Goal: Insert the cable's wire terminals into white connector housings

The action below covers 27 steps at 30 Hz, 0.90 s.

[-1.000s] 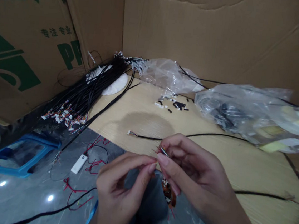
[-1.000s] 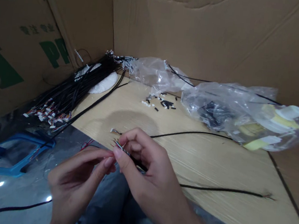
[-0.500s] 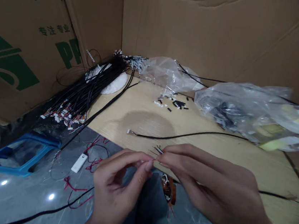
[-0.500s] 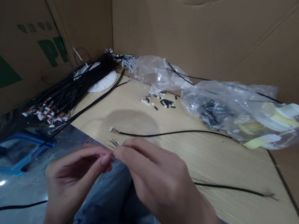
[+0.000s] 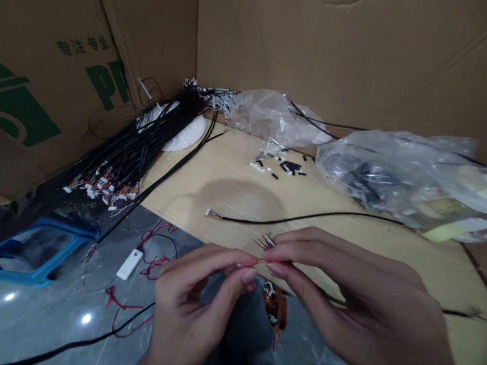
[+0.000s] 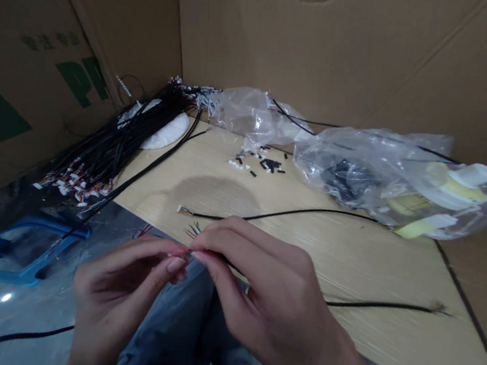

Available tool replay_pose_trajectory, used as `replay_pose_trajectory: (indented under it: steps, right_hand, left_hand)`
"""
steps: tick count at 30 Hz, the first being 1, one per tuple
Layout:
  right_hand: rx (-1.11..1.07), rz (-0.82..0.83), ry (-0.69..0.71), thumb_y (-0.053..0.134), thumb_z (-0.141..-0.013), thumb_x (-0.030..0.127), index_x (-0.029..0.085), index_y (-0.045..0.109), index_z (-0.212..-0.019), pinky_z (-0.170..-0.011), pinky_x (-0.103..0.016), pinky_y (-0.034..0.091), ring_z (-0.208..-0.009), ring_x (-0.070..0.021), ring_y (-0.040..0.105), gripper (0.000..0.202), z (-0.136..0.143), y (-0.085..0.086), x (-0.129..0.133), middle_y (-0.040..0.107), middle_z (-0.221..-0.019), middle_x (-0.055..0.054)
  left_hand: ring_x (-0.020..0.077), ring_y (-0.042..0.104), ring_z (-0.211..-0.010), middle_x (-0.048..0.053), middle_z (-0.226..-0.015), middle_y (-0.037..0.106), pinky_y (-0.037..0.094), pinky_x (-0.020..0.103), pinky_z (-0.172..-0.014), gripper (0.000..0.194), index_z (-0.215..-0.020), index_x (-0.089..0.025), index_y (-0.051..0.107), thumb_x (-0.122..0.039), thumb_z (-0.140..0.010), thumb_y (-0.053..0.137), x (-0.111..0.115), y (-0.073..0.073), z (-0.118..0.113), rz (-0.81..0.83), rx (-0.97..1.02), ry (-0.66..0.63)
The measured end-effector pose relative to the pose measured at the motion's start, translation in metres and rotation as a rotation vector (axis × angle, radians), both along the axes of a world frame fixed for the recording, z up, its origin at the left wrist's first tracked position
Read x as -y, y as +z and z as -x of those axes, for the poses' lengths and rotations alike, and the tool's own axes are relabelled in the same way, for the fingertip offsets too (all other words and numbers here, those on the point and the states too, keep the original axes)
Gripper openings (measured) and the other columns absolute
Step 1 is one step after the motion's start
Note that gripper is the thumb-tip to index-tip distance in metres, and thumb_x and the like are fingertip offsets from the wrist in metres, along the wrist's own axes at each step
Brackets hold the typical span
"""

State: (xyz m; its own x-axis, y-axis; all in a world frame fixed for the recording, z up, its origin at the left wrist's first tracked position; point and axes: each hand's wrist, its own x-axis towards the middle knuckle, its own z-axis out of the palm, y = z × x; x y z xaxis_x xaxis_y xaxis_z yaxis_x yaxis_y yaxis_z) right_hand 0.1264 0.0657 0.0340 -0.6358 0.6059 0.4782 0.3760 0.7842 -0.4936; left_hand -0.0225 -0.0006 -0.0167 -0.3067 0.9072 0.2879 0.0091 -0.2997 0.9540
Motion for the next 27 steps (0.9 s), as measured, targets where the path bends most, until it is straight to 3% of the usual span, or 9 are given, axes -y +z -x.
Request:
replay_pose_trajectory:
  steps: [8,12,15,21,27]
  right_hand:
    - [0.018,-0.13,-0.043,0.061,-0.082,0.006,0.023,0.058,-0.094,-0.085,-0.013,0.05,-0.089,-0.0078,0.061,0.021,-0.003,-0.002,0.004,0.062,-0.101,0.001]
    - [0.019,-0.176,-0.037,0.062,-0.081,0.005,0.021,0.057,-0.095,-0.092,-0.009,0.044,-0.093,-0.0057,0.059,0.022,0.0,-0.004,0.003,0.062,-0.102,0.002]
    - [0.008,-0.174,-0.029,0.061,-0.082,0.004,0.02,0.057,-0.096,-0.095,-0.007,0.041,-0.096,-0.0044,0.058,0.022,0.001,-0.004,0.004,0.061,-0.104,0.002]
    - [-0.018,-0.012,-0.009,0.063,-0.08,0.007,0.023,0.06,-0.093,-0.083,-0.01,0.047,-0.089,-0.0051,0.061,0.021,0.003,0.0,0.005,0.063,-0.099,0.004]
    - [-0.101,0.168,-0.014,0.065,-0.079,0.007,0.025,0.064,-0.088,-0.071,-0.015,0.051,-0.082,-0.0082,0.063,0.02,0.002,0.005,0.004,0.066,-0.089,0.005]
  left_hand:
    - [0.0034,0.064,-0.06,-0.008,-0.07,0.069,0.053,0.007,-0.058,0.019,-0.092,-0.029,0.068,-0.013,-0.082,0.066,0.001,0.004,0.0,0.025,0.136,0.063]
    - [0.002,0.068,-0.071,-0.01,-0.079,0.072,0.053,0.003,-0.068,0.024,-0.099,-0.032,0.066,-0.014,-0.084,0.064,0.004,0.004,0.002,-0.023,0.208,0.138]
    - [0.0029,0.068,-0.079,-0.01,-0.085,0.072,0.054,0.005,-0.074,0.026,-0.098,-0.031,0.067,-0.011,-0.082,0.066,0.002,0.002,-0.001,-0.067,0.156,0.196]
    - [0.0035,0.065,-0.082,-0.01,-0.089,0.07,0.054,0.011,-0.077,0.035,-0.095,-0.031,0.069,-0.001,-0.077,0.066,-0.004,-0.004,-0.009,-0.128,0.015,0.238]
    - [0.0109,0.064,-0.091,-0.005,-0.096,0.069,0.052,0.026,-0.086,0.045,-0.105,-0.026,0.066,0.006,-0.074,0.064,-0.002,-0.015,-0.01,-0.29,-0.166,0.274]
